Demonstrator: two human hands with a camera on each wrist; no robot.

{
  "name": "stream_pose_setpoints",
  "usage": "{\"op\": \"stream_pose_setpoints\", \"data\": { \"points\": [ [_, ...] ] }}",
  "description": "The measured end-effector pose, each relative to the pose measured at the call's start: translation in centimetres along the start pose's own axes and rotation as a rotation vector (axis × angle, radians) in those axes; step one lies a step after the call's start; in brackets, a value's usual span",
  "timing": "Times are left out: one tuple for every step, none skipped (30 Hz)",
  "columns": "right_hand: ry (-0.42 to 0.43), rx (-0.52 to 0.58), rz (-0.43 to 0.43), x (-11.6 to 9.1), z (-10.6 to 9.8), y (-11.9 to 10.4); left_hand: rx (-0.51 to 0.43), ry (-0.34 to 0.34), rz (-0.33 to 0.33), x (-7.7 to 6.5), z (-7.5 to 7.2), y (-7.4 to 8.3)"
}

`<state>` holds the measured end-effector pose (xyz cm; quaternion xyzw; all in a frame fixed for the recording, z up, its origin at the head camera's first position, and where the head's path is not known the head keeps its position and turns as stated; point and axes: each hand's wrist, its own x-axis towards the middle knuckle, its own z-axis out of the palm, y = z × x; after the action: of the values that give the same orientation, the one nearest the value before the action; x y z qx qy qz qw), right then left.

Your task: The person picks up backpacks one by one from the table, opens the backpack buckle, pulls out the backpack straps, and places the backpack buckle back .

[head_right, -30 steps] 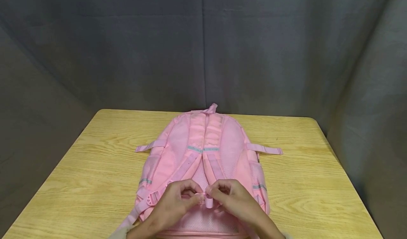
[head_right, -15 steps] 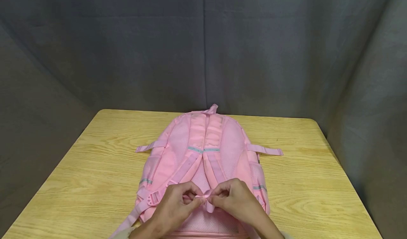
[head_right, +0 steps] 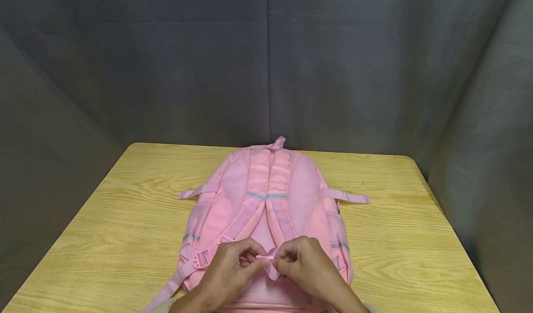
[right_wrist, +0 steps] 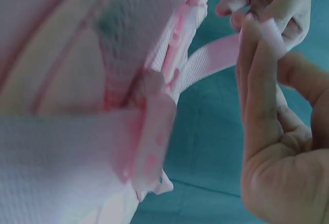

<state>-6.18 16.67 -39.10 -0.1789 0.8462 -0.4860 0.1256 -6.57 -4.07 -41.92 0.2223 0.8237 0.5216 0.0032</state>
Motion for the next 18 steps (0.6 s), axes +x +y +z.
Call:
{"op": "stream_pose_setpoints", "data": {
  "points": [
    [0.009,-0.008,-0.002,0.0,0.1,0.0,-0.001,-0.005,-0.005,0.0,-0.1,0.0],
    [0.018,-0.014,-0.002,0.0,0.2,0.0,0.0,-0.009,-0.008,0.0,-0.1,-0.1],
    [0.028,-0.022,-0.008,-0.1,0.3,-0.1,0.0,-0.013,-0.014,0.0,-0.1,-0.1],
    [0.039,-0.034,-0.013,-0.1,0.3,-0.1,-0.005,-0.018,-0.022,0.1,-0.2,-0.1],
    [0.05,-0.043,-0.021,-0.1,0.4,-0.1,-0.016,-0.024,-0.032,0.1,-0.2,-0.2],
    [0.059,-0.049,-0.032,-0.1,0.4,-0.1,-0.027,-0.028,-0.046,0.1,-0.2,-0.2],
    [0.067,-0.054,-0.035,-0.2,0.5,-0.2,-0.038,-0.03,-0.056,0.2,-0.2,-0.2],
    [0.08,-0.064,-0.045,-0.2,0.6,-0.2,-0.052,-0.031,-0.068,0.2,-0.2,-0.3],
    [0.091,-0.071,-0.057,-0.2,0.7,-0.2,-0.071,-0.033,-0.079,0.2,-0.2,-0.3],
    [0.103,-0.076,-0.065,-0.2,0.8,-0.2,-0.088,-0.034,-0.089,0.3,-0.2,-0.3],
    [0.116,-0.079,-0.073,-0.2,0.9,-0.2,-0.103,-0.033,-0.095,0.3,-0.2,-0.4],
    [0.125,-0.076,-0.079,-0.2,1.0,-0.1,-0.117,-0.031,-0.1,0.4,-0.2,-0.4],
    [0.134,-0.074,-0.09,-0.2,1.0,-0.1,-0.13,-0.031,-0.103,0.4,-0.3,-0.4],
    [0.143,-0.071,-0.11,-0.2,1.1,-0.1,-0.145,-0.033,-0.109,0.4,-0.3,-0.4],
    [0.15,-0.064,-0.128,-0.2,1.2,-0.1,-0.16,-0.035,-0.111,0.5,-0.4,-0.3],
    [0.159,-0.062,-0.143,-0.2,1.2,-0.1,-0.172,-0.036,-0.117,0.5,-0.4,-0.3],
    [0.168,-0.061,-0.159,-0.2,1.2,-0.1,-0.185,-0.036,-0.121,0.5,-0.4,-0.3],
    [0.175,-0.063,-0.176,-0.2,1.3,-0.1,-0.196,-0.037,-0.124,0.6,-0.5,-0.2]
  ]
}}
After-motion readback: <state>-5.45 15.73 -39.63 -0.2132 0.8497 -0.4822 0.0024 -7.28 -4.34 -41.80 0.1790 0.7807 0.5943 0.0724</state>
